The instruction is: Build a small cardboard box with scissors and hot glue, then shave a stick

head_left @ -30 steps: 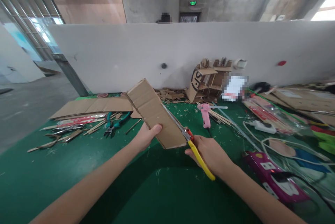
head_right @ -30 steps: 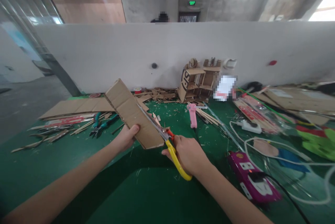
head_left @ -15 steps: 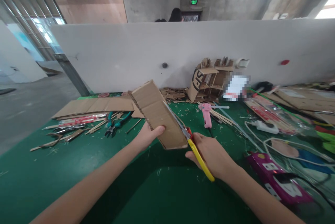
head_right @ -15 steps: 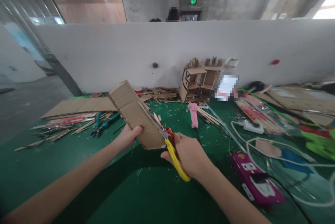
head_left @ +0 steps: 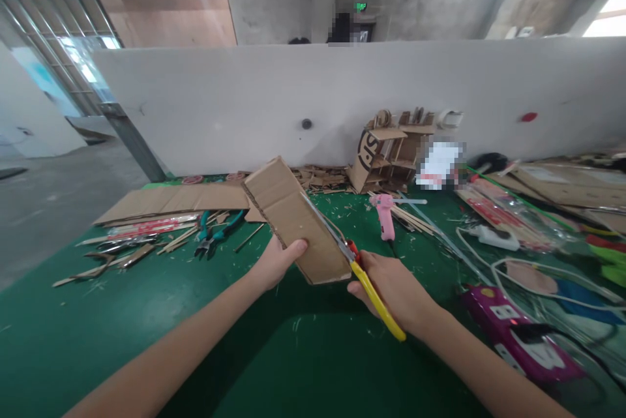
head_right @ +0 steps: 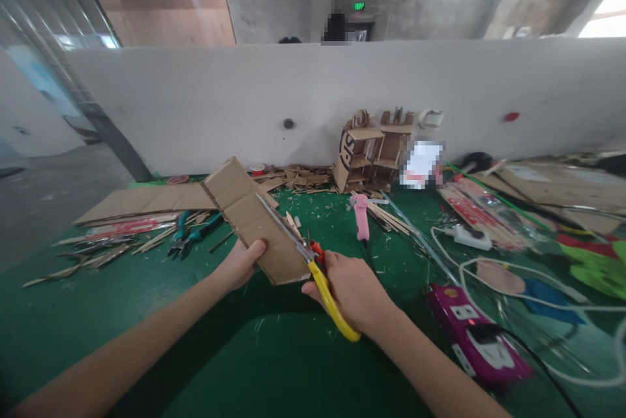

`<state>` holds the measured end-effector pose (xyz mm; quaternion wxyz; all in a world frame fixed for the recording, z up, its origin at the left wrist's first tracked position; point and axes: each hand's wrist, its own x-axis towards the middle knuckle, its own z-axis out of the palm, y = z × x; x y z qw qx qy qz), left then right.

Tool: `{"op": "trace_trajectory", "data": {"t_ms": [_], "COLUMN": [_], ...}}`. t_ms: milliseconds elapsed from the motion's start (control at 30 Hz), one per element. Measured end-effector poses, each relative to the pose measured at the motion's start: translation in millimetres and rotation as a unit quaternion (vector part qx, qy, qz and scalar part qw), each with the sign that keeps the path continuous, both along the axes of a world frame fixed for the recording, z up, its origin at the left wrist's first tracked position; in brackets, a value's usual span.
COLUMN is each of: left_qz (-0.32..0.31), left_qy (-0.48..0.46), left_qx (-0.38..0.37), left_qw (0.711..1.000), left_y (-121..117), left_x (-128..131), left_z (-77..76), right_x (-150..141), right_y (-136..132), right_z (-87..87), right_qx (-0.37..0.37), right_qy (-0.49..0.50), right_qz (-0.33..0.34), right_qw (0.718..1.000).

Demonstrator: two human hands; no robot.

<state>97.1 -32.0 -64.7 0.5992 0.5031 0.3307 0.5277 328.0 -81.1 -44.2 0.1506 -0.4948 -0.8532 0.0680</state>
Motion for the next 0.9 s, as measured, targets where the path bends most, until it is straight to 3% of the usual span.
{"op": "trace_trajectory", "data": {"t_ms": [267, 533, 900], "left_qz": [0.001, 0.011, -0.01], "left_qy": [-0.007, 0.016, 0.003], "left_qx": [-0.016, 0.0, 0.007], "left_qw": [1.0, 1.0, 1.0], "left_y": [-3, -4, -8], "left_x": [1, 2, 7], "left_z": [-0.7, 0.3, 2.6], "right_x": [2, -1, 0], "right_y": [-3, -3, -4], "right_z": [14.8, 2.0, -4.6], "right_qx": [-0.045, 0.0, 0.003], "right_qy": [0.039, 0.001, -0.02], "right_qz": [0.051, 0.006, -0.013], "right_qw": [0.997, 1.0, 1.0]}}
